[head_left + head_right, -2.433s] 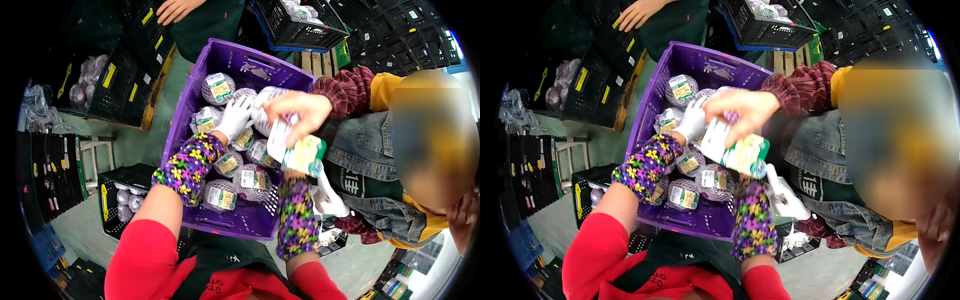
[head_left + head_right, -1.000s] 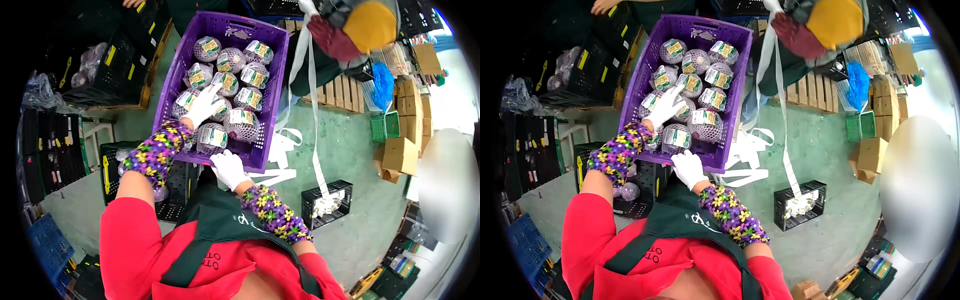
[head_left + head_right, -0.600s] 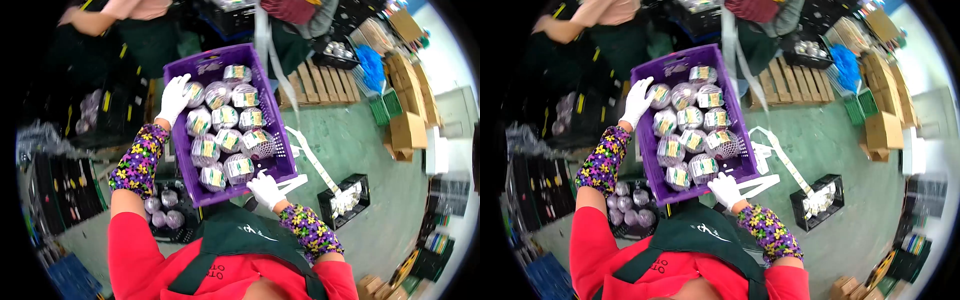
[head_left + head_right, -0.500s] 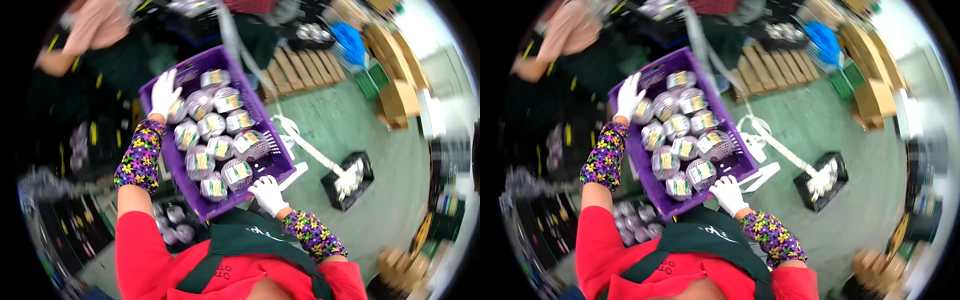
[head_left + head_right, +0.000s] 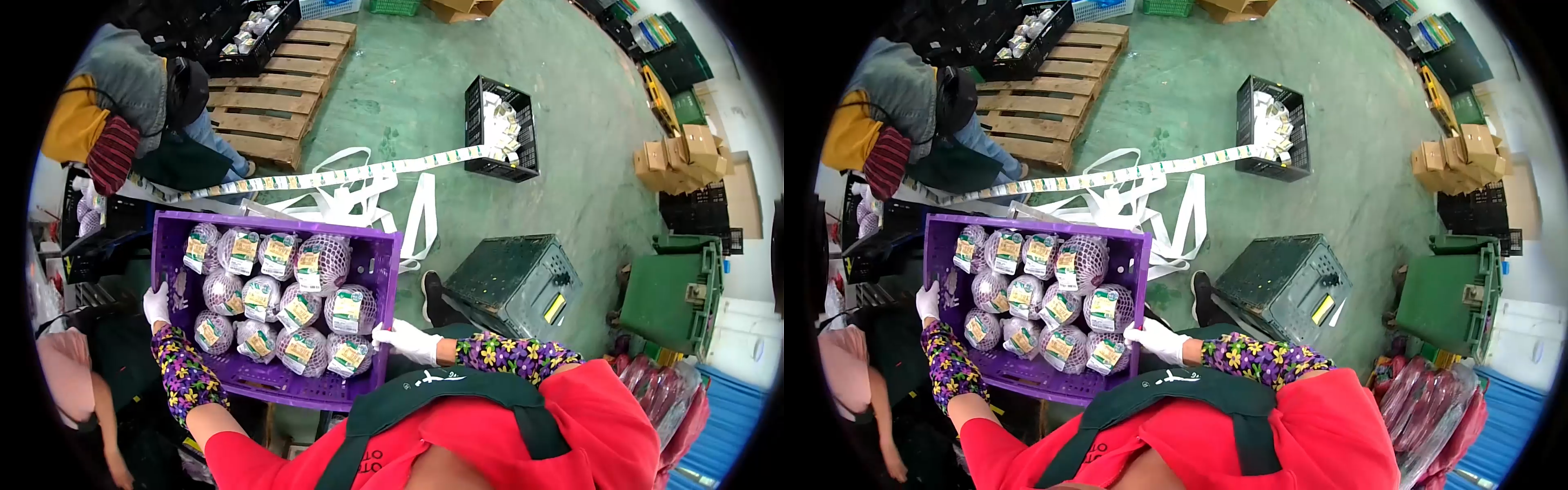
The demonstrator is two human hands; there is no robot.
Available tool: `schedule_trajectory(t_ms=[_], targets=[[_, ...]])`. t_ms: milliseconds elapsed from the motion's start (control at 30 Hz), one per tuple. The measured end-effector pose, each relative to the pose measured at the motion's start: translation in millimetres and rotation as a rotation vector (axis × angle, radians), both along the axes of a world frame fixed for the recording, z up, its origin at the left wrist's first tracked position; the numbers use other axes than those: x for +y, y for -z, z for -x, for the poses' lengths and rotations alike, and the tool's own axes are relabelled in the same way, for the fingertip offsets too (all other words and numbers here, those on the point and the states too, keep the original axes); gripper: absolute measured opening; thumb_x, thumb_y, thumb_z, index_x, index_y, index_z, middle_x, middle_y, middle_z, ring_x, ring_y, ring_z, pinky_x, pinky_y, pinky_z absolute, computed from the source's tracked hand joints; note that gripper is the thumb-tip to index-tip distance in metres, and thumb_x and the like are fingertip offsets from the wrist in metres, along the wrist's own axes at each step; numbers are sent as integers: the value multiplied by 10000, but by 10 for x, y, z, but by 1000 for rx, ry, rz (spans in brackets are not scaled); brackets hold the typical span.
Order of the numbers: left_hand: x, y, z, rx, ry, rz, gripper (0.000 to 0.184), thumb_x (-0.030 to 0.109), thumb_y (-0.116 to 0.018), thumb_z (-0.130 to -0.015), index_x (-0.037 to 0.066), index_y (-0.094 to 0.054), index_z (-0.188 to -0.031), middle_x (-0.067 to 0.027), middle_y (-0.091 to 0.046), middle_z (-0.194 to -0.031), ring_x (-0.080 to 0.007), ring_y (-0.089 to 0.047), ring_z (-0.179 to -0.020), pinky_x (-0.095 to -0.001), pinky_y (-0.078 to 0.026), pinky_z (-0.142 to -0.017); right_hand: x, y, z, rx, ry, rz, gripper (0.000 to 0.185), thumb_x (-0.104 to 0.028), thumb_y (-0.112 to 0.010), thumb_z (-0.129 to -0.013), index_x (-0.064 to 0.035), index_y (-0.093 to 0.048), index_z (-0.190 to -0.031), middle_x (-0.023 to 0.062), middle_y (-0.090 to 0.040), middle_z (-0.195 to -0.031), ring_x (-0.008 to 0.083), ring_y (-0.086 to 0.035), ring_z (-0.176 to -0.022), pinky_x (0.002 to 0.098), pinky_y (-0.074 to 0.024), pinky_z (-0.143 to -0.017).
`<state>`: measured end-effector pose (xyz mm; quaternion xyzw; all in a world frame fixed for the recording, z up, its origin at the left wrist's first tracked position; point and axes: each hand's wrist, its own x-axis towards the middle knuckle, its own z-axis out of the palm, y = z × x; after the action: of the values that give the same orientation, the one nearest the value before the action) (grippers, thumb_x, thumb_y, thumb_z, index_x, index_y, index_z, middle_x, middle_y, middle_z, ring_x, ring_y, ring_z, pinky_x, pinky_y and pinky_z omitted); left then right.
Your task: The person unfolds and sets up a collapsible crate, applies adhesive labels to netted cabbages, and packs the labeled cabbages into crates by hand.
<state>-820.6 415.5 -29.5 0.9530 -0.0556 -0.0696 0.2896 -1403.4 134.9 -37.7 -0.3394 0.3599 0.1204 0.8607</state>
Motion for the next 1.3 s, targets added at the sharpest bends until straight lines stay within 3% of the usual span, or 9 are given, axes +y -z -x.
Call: schedule_trajectory(t_ms=[267, 400, 600, 733, 867, 1033, 1133, 1233, 1300], targets=[[-224, -512, 1568, 450, -29, 202, 198, 244, -666, -822, 87, -560, -767, 29, -478, -577, -84, -427, -435, -243, -323, -399, -1848, -466, 159, -103, 104, 799, 175, -208, -612, -843, -48, -590, -775, -19, -533, -661, 75, -466, -579, 237, -385, -539], [-1481, -1508, 3044, 763, -27, 546, 190, 260, -649, -872, 109, -543, -826, 71, -456, -594, -52, -407, -470, -210, -317, -443, -3244, -1257, 762, 65, 175, 683, 115, -195, -600, -849, -89, -558, -868, -78, -429, -620, 40, -378, -521, 217, -309, -470], [-3106, -1753, 3924, 880, 67, 793, 151, 251, -597, -915, 124, -541, -857, 103, -435, -617, -6, -372, -480, -163, -293, -437, -4311, -1983, 1819, 346, 248, 907, 117, -136, -539, -832, -73, -551, -733, -46, -446, -557, 72, -415, -476, 246, -334, -458], [-4541, -1597, 4055, 930, 309, 919, 152, 239, -592, -921, 117, -546, -841, 108, -439, -616, 16, -361, -461, -147, -289, -420, -5179, -1587, 2764, 462, 379, 1021, 179, -194, -535, -847, -97, -516, -697, -30, -435, -545, 101, -405, -466, 267, -307, -472], [-5922, -1539, 4217, 726, 437, 560, 297, 379, -638, -869, 102, -547, -817, 83, -422, -575, -24, -389, -458, -206, -282, -407, -5909, -1609, 3575, 478, 522, 917, 137, -134, -524, -894, -81, -501, -770, -21, -427, -565, 98, -400, -459, 254, -326, -447], [-7173, -1524, 4443, 522, 601, 481, 431, 471, -639, -827, 46, -572, -815, 1, -504, -593, -98, -469, -503, -287, -360, -454, -6236, -1674, 4090, 563, 741, 883, 169, -119, -504, -873, -72, -474, -713, -9, -412, -534, 104, -384, -422, 257, -335, -421], [-7747, -1601, 4441, 418, 733, 289, 578, 577, -580, -816, 7, -593, -914, -138, -619, -787, -258, -596, -719, -375, -457, -648, -6290, -1641, 4254, 649, 733, 899, 272, -122, -463, -839, -111, -422, -570, 1, -402, -499, 137, -395, -431, 298, -335, -456], [-8887, -1647, 4102, 285, 872, 236, 643, 613, -537, -817, -6, -597, -980, -216, -631, -933, -350, -596, -893, -405, -459, -779, -6532, -1533, 3977, 653, 827, 839, 219, -157, -488, -831, -94, -458, -624, 6, -408, -508, 148, -402, -452, 301, -363, -476], [-8823, -1691, 4119, 330, 880, 177, 668, 622, -524, -818, -11, -596, -1021, -233, -625, -1002, -375, -587, -954, -414, -460, -825, -6645, -1220, 4340, 638, 825, 745, 207, -152, -502, -834, -87, -450, -645, 3, -377, -516, 154, -378, -430, 309, -350, -441]])
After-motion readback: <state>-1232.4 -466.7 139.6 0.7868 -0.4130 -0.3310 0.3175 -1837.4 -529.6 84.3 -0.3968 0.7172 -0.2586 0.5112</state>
